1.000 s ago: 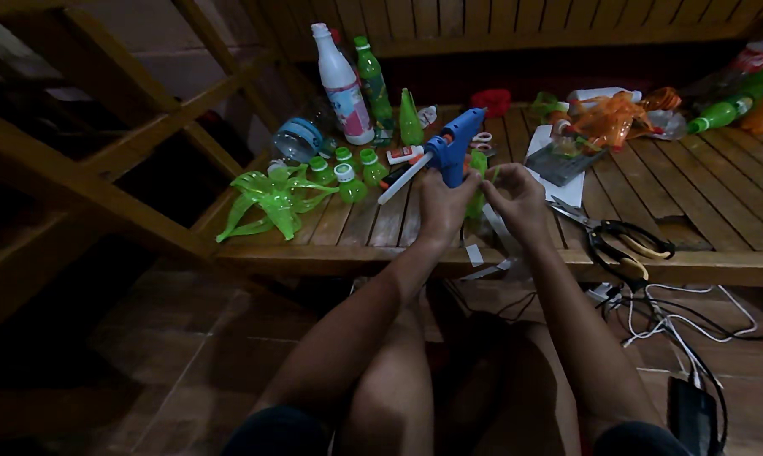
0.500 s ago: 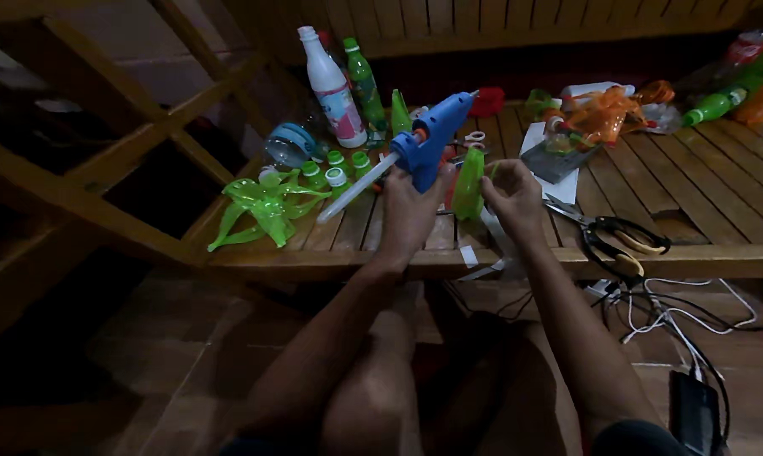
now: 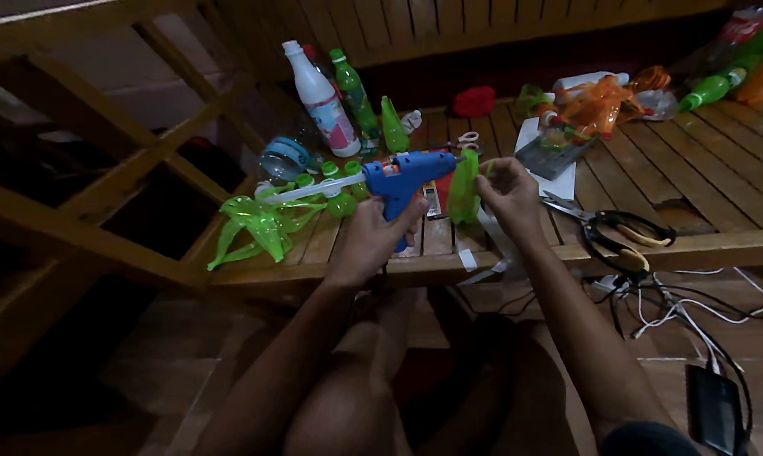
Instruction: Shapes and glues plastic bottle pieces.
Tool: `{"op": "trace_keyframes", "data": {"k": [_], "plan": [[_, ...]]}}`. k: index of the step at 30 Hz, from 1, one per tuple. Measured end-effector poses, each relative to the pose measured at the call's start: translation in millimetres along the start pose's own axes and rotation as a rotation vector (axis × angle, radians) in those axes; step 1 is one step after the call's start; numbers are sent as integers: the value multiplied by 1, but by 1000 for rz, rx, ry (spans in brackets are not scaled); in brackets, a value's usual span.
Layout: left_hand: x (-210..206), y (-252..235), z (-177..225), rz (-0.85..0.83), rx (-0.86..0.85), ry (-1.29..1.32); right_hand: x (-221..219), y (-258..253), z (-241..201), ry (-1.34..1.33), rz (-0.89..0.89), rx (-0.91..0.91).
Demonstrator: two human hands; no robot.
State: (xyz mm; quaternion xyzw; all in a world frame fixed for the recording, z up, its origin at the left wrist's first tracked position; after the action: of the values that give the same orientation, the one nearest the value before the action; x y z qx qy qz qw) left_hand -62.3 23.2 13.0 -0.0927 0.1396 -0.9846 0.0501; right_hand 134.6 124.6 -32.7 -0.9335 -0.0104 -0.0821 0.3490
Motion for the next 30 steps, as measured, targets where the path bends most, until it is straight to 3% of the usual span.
{"op": "trace_keyframes", "data": {"k": [30], "plan": [[-13,-7,-1,41,97,86,0,-1,1,-17,-1,-3]]}}
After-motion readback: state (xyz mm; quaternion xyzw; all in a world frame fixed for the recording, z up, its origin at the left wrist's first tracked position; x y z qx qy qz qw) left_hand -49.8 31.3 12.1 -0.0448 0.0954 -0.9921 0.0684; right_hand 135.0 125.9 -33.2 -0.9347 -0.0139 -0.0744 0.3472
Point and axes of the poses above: each hand's wrist, its own y-axis away from the middle knuckle, its own x-axis out of the back of the hand, z = x × y, the point moved 3 cm from there along -y, towards the middle knuckle, and after that the axes turned 13 degrees about y, right-handed, at the moved point
